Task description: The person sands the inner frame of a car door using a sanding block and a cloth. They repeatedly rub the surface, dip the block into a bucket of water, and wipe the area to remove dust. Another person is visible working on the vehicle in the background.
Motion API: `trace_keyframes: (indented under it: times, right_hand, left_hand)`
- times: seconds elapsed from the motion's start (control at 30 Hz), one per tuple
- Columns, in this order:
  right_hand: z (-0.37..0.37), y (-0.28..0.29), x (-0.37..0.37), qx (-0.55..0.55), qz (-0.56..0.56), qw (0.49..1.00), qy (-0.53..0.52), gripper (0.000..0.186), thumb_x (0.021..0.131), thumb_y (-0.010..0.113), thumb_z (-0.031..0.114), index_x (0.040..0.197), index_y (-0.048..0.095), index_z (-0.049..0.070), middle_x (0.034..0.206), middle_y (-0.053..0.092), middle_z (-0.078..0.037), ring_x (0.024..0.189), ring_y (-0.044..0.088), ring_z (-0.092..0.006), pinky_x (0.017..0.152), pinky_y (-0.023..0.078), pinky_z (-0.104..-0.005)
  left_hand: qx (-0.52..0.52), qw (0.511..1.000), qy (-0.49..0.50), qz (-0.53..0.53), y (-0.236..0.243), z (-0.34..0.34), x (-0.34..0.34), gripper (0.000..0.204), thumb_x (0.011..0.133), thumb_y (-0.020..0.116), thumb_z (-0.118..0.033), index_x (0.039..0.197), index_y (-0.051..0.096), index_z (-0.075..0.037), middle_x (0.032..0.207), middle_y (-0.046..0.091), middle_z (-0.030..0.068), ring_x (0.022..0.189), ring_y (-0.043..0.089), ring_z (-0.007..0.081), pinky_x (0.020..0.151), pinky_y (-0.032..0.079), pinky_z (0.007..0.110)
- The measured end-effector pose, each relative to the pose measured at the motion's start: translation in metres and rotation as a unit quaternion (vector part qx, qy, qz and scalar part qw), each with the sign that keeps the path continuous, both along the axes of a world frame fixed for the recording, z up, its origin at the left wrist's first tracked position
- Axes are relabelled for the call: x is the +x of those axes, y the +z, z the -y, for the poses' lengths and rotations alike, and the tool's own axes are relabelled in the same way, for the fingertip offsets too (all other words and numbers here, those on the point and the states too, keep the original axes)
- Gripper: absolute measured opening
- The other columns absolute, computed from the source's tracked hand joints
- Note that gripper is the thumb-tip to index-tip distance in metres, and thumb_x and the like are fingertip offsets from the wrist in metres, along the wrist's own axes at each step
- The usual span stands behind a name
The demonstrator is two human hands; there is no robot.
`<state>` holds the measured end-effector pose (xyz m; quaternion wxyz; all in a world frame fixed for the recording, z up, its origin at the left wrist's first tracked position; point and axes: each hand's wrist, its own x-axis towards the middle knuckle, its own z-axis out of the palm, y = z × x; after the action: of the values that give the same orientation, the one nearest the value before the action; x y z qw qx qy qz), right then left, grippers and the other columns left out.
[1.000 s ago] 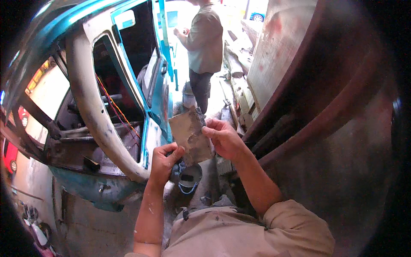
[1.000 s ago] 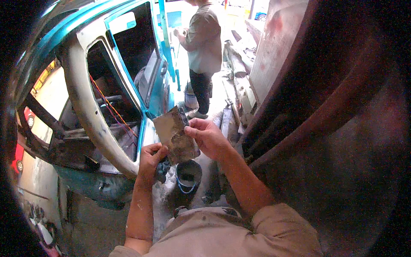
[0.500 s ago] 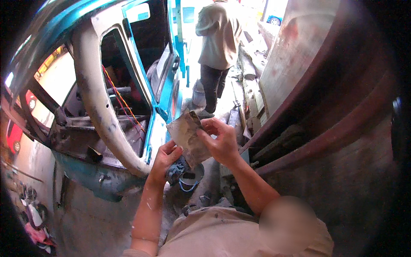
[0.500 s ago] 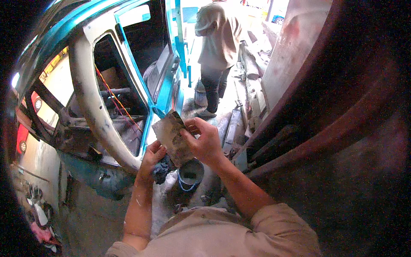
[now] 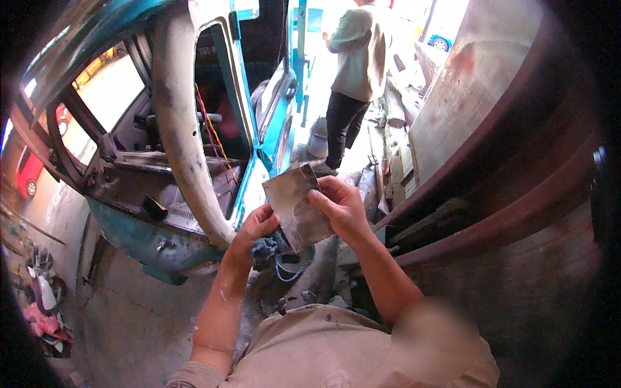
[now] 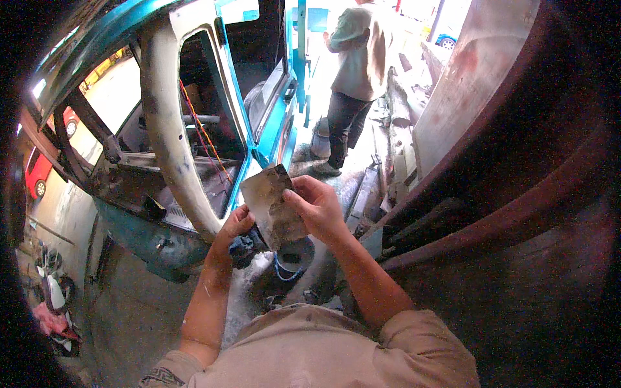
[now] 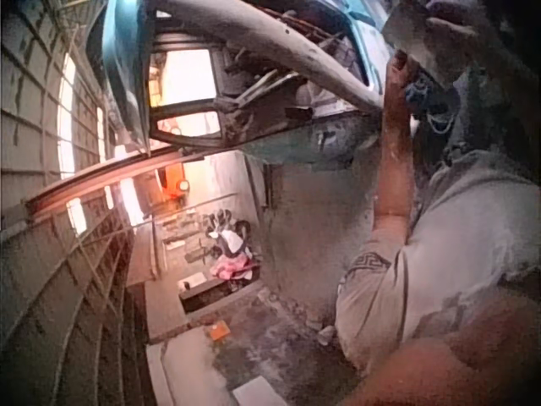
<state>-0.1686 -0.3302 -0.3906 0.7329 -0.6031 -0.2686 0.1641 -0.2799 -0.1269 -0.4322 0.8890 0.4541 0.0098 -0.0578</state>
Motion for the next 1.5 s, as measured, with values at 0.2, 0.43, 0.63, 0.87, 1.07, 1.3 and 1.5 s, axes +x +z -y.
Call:
trace_keyframes:
  times: [0.2,0.43,0.63,0.87,1.07,1.3,1.5]
  right_hand:
    - [-0.001,0.004,-0.004,-0.013,-0.029,0.998,0.049,0.017,0.098,0.075,0.017,0.104,0.074,0.000,0.093,0.072,-0.001,0.085,0.066,-0.0085,0.077,0.053,-0.0252]
    - [-0.003,0.016,-0.016,-0.047,0.071,0.994,-0.062,0.021,0.098,0.076,0.019,0.091,0.070,0.000,0.077,0.065,0.003,0.070,0.055,-0.0039,0.063,0.044,-0.0226]
    - [-0.004,0.010,-0.014,-0.089,0.149,0.979,-0.106,0.024,0.098,0.077,0.020,0.090,0.069,-0.001,0.077,0.064,0.002,0.071,0.053,-0.0028,0.062,0.042,-0.0217]
    - [-0.009,0.024,-0.015,-0.095,0.063,0.988,-0.102,0.025,0.095,0.081,0.024,0.091,0.070,0.002,0.078,0.066,0.002,0.068,0.056,-0.0050,0.062,0.043,-0.0213]
    - [-0.012,0.016,-0.004,-0.060,0.025,0.994,-0.089,0.026,0.098,0.078,0.027,0.097,0.072,0.002,0.084,0.070,-0.001,0.074,0.061,-0.0053,0.066,0.047,-0.0212]
    - [-0.012,0.012,0.000,-0.095,0.047,0.987,-0.123,0.028,0.098,0.076,0.022,0.096,0.074,-0.006,0.085,0.075,-0.004,0.075,0.065,-0.0058,0.066,0.052,-0.0237]
    - [-0.012,0.013,-0.002,-0.086,0.047,0.988,-0.117,0.027,0.100,0.074,0.021,0.097,0.075,-0.005,0.085,0.075,-0.003,0.074,0.064,-0.0056,0.065,0.051,-0.0227]
  left_hand:
    - [0.093,0.995,-0.037,0.020,-0.023,-0.019,-0.001,0.105,0.072,0.092,-0.055,0.151,0.047,-0.001,0.142,0.061,0.0086,0.131,0.059,0.0210,0.115,0.041,0.037]
    - [0.123,0.989,0.076,0.012,0.028,-0.004,-0.017,0.067,0.086,0.087,-0.018,0.143,0.056,-0.002,0.128,0.069,0.0088,0.115,0.066,0.0172,0.104,0.051,0.033]
    - [0.149,0.982,0.112,0.034,0.034,-0.005,-0.018,0.050,0.091,0.083,-0.014,0.136,0.062,-0.002,0.116,0.074,0.0099,0.105,0.069,0.0150,0.097,0.054,0.031]
    - [0.141,0.979,0.145,0.007,0.031,-0.003,-0.014,0.042,0.092,0.081,-0.012,0.130,0.066,0.000,0.113,0.076,0.0106,0.101,0.070,0.0144,0.096,0.054,0.031]
    - [0.148,0.978,0.149,-0.010,0.025,-0.006,-0.009,0.039,0.093,0.080,-0.011,0.127,0.068,0.000,0.115,0.075,0.0116,0.104,0.070,0.0165,0.098,0.053,0.032]
    - [0.173,0.974,0.144,-0.004,0.016,-0.005,-0.005,0.038,0.095,0.078,-0.014,0.129,0.067,-0.002,0.117,0.075,0.0077,0.102,0.070,0.0154,0.094,0.053,0.031]
    - [0.159,0.976,0.148,-0.011,0.020,-0.003,-0.004,0.038,0.093,0.082,-0.018,0.124,0.069,0.001,0.113,0.076,0.0108,0.101,0.069,0.0155,0.097,0.052,0.030]
